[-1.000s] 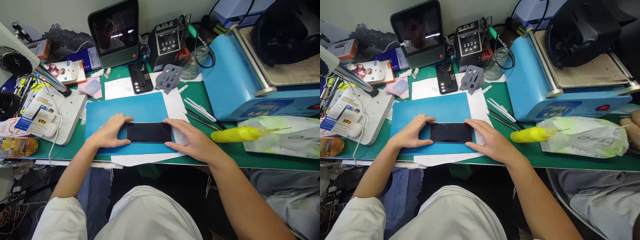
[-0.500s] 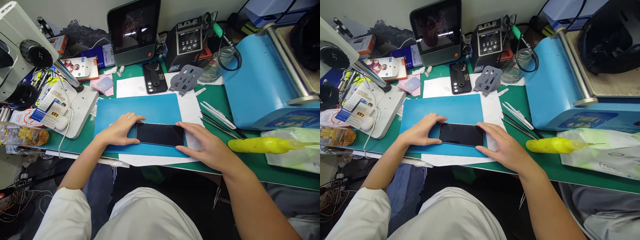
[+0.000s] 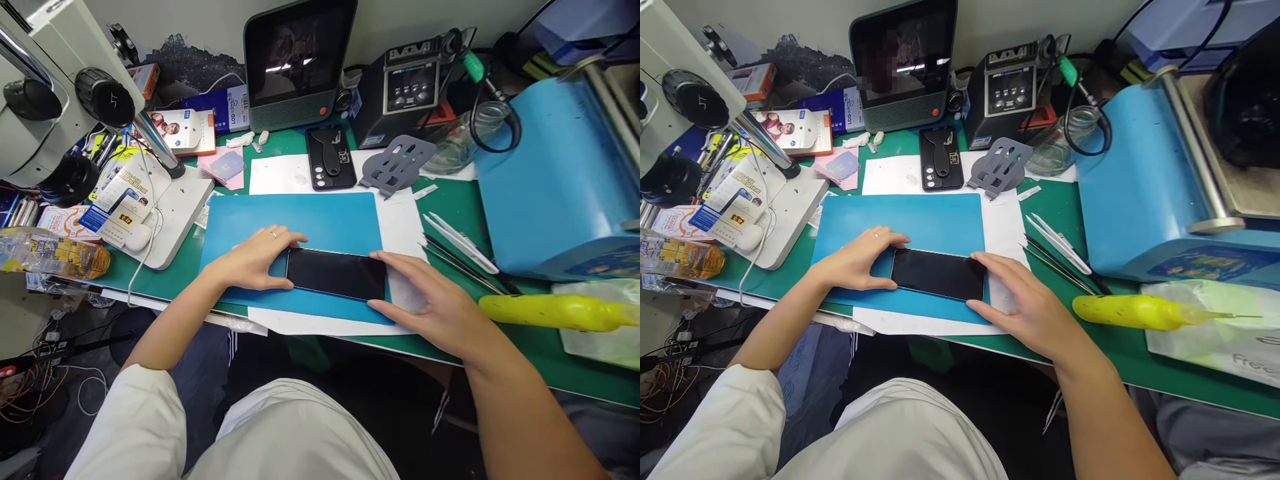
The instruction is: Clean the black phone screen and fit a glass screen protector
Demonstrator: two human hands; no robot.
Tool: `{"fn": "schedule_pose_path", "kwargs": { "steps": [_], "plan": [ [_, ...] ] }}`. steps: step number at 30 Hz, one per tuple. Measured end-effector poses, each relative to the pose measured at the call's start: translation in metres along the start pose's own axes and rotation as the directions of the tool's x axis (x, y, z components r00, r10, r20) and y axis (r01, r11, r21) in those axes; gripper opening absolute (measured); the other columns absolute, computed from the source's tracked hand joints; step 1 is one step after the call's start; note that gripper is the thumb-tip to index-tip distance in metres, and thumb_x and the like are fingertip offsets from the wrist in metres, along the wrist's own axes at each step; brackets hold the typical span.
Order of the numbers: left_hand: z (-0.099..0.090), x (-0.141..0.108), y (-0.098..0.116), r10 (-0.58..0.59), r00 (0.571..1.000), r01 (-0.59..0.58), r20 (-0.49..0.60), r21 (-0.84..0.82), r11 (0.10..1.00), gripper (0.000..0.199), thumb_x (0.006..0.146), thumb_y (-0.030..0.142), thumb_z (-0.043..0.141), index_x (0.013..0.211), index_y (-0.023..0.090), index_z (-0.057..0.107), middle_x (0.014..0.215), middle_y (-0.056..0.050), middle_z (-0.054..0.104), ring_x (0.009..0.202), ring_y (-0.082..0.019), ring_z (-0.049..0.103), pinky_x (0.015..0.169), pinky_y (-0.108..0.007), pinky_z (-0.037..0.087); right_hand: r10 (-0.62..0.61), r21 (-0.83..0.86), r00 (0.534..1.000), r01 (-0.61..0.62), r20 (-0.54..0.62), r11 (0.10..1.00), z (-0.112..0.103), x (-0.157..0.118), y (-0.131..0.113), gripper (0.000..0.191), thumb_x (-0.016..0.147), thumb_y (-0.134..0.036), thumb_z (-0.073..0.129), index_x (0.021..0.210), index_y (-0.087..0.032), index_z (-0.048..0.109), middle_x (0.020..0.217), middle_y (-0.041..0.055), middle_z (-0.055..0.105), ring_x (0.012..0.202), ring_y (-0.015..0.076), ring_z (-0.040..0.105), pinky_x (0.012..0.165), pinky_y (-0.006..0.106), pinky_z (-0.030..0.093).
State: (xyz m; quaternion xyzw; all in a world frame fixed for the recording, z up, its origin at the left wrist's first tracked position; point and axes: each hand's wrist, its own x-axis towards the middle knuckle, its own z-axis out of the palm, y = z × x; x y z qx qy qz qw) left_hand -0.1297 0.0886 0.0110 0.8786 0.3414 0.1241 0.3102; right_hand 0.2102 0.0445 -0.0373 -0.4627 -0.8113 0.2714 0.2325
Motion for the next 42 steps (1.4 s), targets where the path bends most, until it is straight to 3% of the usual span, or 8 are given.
{"fn": "schedule_pose_path", "kwargs": {
  "steps": [16, 26, 42],
  "plan": [
    [0.0, -0.0002, -0.0002, 0.006, 1.0, -0.007, 0.007, 0.003, 1.0, 0.067, 0.086, 0.042, 0.076, 0.142, 0.021, 0.046, 0.123, -0.013, 0.063, 0.114, -0.033, 0.059, 0.1, -0.045, 0.043, 0.025, 0.016, 1.0, -0.025, -0.003, 1.0, -0.0015, -0.0009, -0.001, 0.064, 0.094, -0.051, 0.066, 0.152, -0.034, 0.047, 0.147, 0.0056, 0.061, 0.133, 0.0363, 0.061, 0.108, 0.05, 0.055],
    [-0.0021, 0.0004, 0.0016, -0.004, 1.0, 0.004, 0.019, -0.002, 1.0, 0.065, 0.087, 0.041, 0.077, 0.14, 0.022, 0.046, 0.124, -0.014, 0.063, 0.115, -0.033, 0.058, 0.101, -0.047, 0.044, 0.015, 0.024, 1.0, -0.015, -0.005, 1.0, -0.0023, -0.0005, -0.0037, 0.065, 0.094, -0.049, 0.066, 0.154, -0.04, 0.045, 0.148, 0.0028, 0.061, 0.133, 0.0388, 0.06, 0.108, 0.056, 0.056],
    [-0.0023, 0.0004, 0.0021, 0.001, 1.0, -0.001, 0.013, 0.026, 1.0, 0.062, 0.086, 0.039, 0.075, 0.139, 0.021, 0.048, 0.122, -0.013, 0.062, 0.112, -0.032, 0.058, 0.1, -0.047, 0.044, 0.016, 0.02, 1.0, -0.017, 0.008, 1.0, -0.0003, -0.0013, 0.0003, 0.066, 0.094, -0.05, 0.066, 0.155, -0.037, 0.043, 0.148, 0.0057, 0.059, 0.134, 0.0372, 0.059, 0.109, 0.055, 0.055]
  ]
}}
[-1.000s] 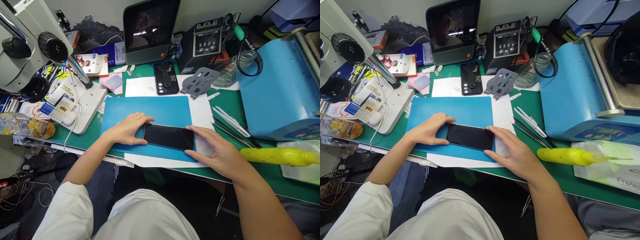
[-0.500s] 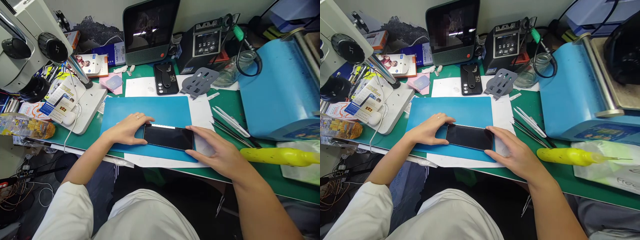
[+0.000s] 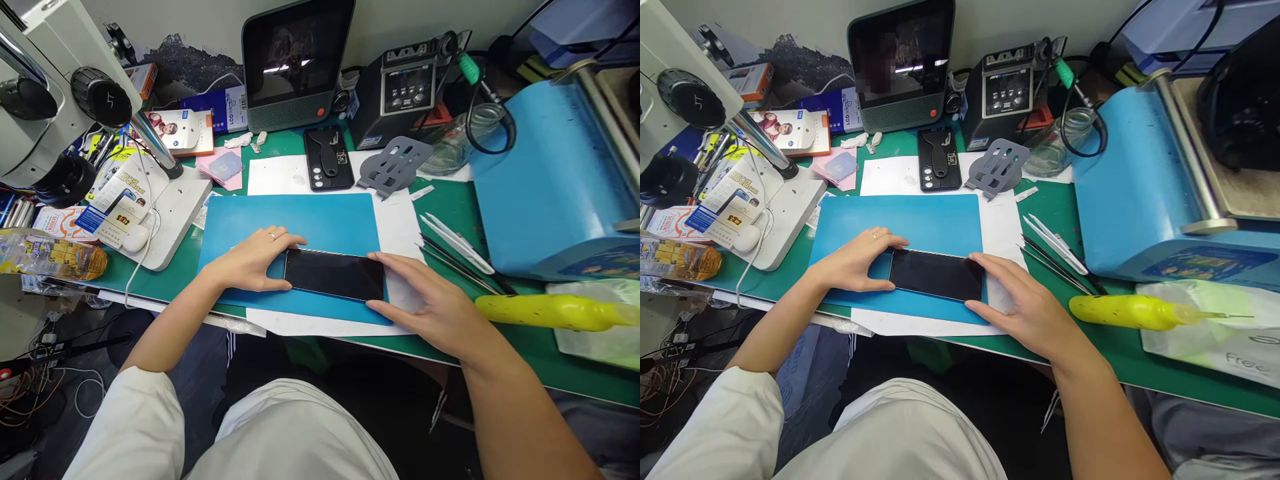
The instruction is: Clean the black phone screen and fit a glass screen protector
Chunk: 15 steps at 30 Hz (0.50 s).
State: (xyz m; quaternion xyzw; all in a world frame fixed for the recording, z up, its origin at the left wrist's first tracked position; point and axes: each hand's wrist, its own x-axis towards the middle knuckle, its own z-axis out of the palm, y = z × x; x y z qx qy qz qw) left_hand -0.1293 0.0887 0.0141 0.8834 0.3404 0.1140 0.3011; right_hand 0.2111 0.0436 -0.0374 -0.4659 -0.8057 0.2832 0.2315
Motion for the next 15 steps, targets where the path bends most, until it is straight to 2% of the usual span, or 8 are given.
{"fn": "schedule_pose_path", "kwargs": {
  "steps": [15],
  "plan": [
    [0.0003, -0.0006, -0.0004, 0.01, 1.0, -0.01, 0.002, 0.006, 1.0, 0.063, 0.087, 0.039, 0.074, 0.14, 0.02, 0.046, 0.122, -0.013, 0.061, 0.113, -0.032, 0.058, 0.1, -0.047, 0.045, -0.025, -0.032, 1.0, 0.024, -0.009, 0.999, -0.0002, 0.0004, -0.0021, 0.064, 0.095, -0.049, 0.066, 0.154, -0.035, 0.046, 0.147, 0.0078, 0.06, 0.133, 0.0354, 0.061, 0.11, 0.052, 0.054]
  ]
}}
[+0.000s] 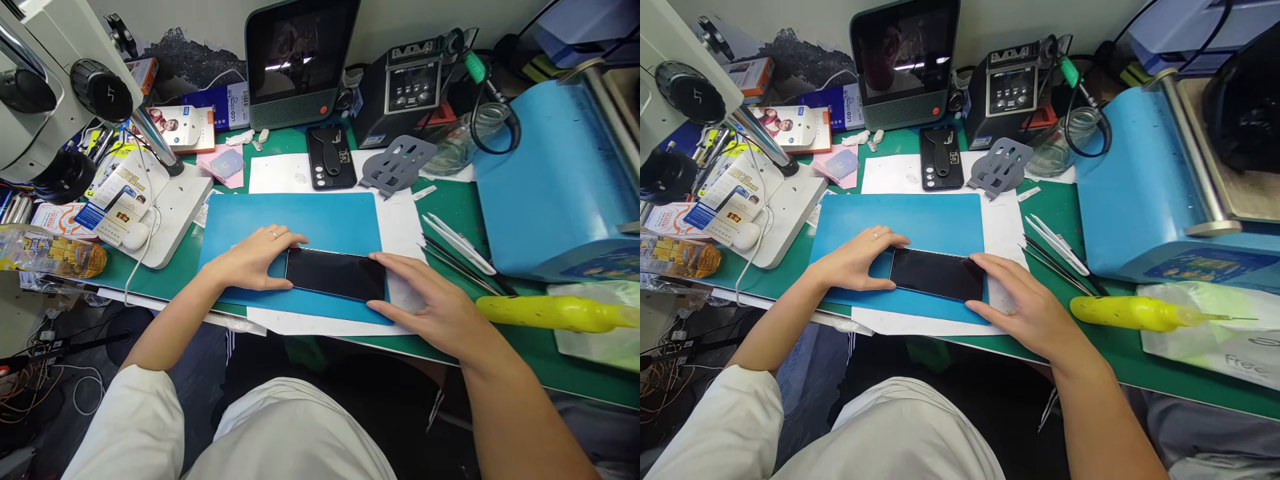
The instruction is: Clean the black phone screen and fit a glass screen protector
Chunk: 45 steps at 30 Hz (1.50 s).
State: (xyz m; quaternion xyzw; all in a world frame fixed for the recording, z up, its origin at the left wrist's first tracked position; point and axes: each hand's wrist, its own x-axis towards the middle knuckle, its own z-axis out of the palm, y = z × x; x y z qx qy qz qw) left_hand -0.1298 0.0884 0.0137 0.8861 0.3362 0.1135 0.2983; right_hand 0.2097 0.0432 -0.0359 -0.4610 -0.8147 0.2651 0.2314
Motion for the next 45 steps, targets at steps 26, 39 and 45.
{"fn": "schedule_pose_path", "kwargs": {
  "steps": [26, 39, 45],
  "plan": [
    [0.001, 0.0009, 0.0014, -0.013, 1.0, 0.013, 0.005, 0.026, 1.0, 0.061, 0.087, 0.039, 0.074, 0.138, 0.018, 0.048, 0.119, -0.013, 0.061, 0.111, -0.032, 0.058, 0.097, -0.044, 0.044, -0.023, -0.004, 1.0, 0.023, -0.019, 1.0, 0.001, -0.0016, 0.0002, 0.062, 0.096, -0.046, 0.065, 0.154, -0.039, 0.044, 0.146, 0.0061, 0.06, 0.134, 0.0338, 0.06, 0.109, 0.05, 0.055],
    [0.0007, 0.0003, 0.0022, -0.019, 1.0, 0.019, 0.007, 0.033, 0.999, 0.062, 0.087, 0.038, 0.076, 0.138, 0.02, 0.046, 0.119, -0.012, 0.061, 0.111, -0.031, 0.058, 0.097, -0.044, 0.044, 0.02, 0.002, 1.0, -0.02, -0.004, 1.0, 0.0027, -0.0037, 0.0019, 0.063, 0.096, -0.049, 0.065, 0.154, -0.039, 0.044, 0.148, 0.006, 0.058, 0.135, 0.0356, 0.059, 0.108, 0.051, 0.055],
    [0.0014, 0.0, 0.0006, -0.019, 1.0, 0.019, 0.004, 0.035, 0.999, 0.064, 0.086, 0.039, 0.076, 0.14, 0.023, 0.045, 0.12, -0.012, 0.061, 0.112, -0.032, 0.059, 0.097, -0.045, 0.045, 0.015, 0.011, 1.0, -0.015, 0.001, 1.0, 0.003, -0.0031, 0.0026, 0.063, 0.096, -0.048, 0.064, 0.155, -0.039, 0.043, 0.148, 0.006, 0.056, 0.135, 0.0353, 0.058, 0.109, 0.051, 0.054]
  ]
}}
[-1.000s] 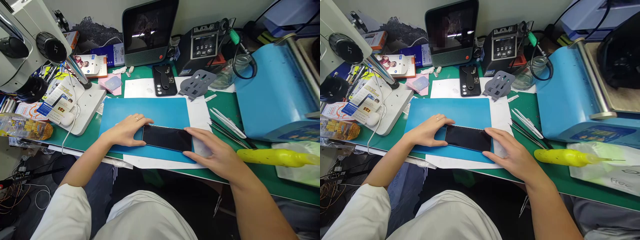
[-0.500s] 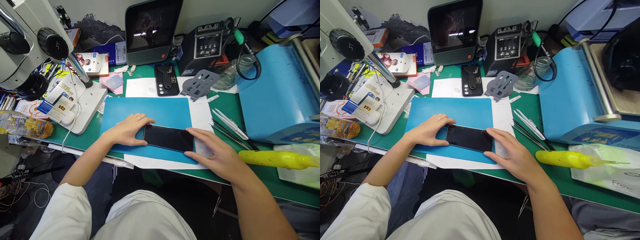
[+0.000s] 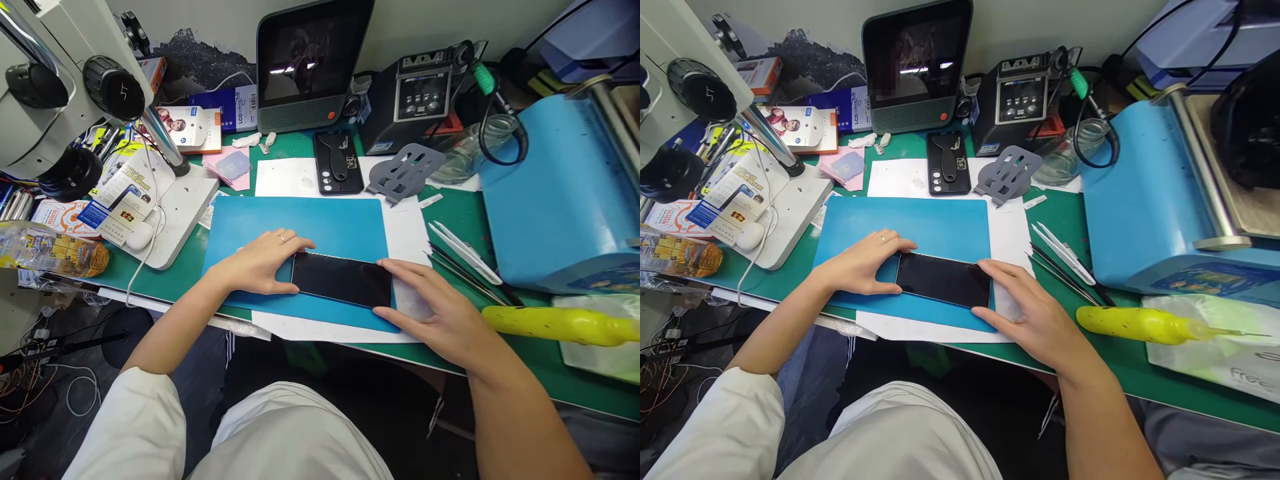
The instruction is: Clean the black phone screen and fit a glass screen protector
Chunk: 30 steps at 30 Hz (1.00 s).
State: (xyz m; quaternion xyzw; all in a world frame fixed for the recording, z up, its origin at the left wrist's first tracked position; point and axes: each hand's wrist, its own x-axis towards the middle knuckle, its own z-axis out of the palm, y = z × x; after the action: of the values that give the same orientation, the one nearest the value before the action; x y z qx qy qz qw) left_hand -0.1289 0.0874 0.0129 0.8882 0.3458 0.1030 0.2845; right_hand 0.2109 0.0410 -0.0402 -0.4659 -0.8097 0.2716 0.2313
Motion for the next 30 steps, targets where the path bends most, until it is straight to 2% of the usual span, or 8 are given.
{"fn": "schedule_pose_path", "kwargs": {
  "steps": [14, 30],
  "plan": [
    [-0.001, 0.0, 0.001, 0.01, 1.0, -0.01, 0.002, 0.01, 1.0, 0.062, 0.087, 0.04, 0.075, 0.139, 0.019, 0.047, 0.119, -0.012, 0.061, 0.111, -0.031, 0.058, 0.096, -0.043, 0.044, -0.023, 0.014, 1.0, 0.023, 0.001, 1.0, -0.0019, 0.0007, -0.0003, 0.062, 0.097, -0.046, 0.064, 0.155, -0.04, 0.043, 0.146, 0.0075, 0.057, 0.134, 0.0352, 0.059, 0.109, 0.053, 0.055],
    [-0.0013, -0.0001, 0.0021, 0.018, 1.0, -0.018, 0.009, 0.033, 0.999, 0.061, 0.087, 0.038, 0.074, 0.138, 0.017, 0.048, 0.119, -0.013, 0.059, 0.11, -0.031, 0.057, 0.094, -0.042, 0.044, -0.019, 0.008, 1.0, 0.019, -0.021, 1.0, -0.0021, 0.0009, -0.0023, 0.06, 0.096, -0.048, 0.065, 0.153, -0.039, 0.047, 0.145, 0.0067, 0.06, 0.133, 0.0339, 0.061, 0.108, 0.05, 0.056]
  ]
}}
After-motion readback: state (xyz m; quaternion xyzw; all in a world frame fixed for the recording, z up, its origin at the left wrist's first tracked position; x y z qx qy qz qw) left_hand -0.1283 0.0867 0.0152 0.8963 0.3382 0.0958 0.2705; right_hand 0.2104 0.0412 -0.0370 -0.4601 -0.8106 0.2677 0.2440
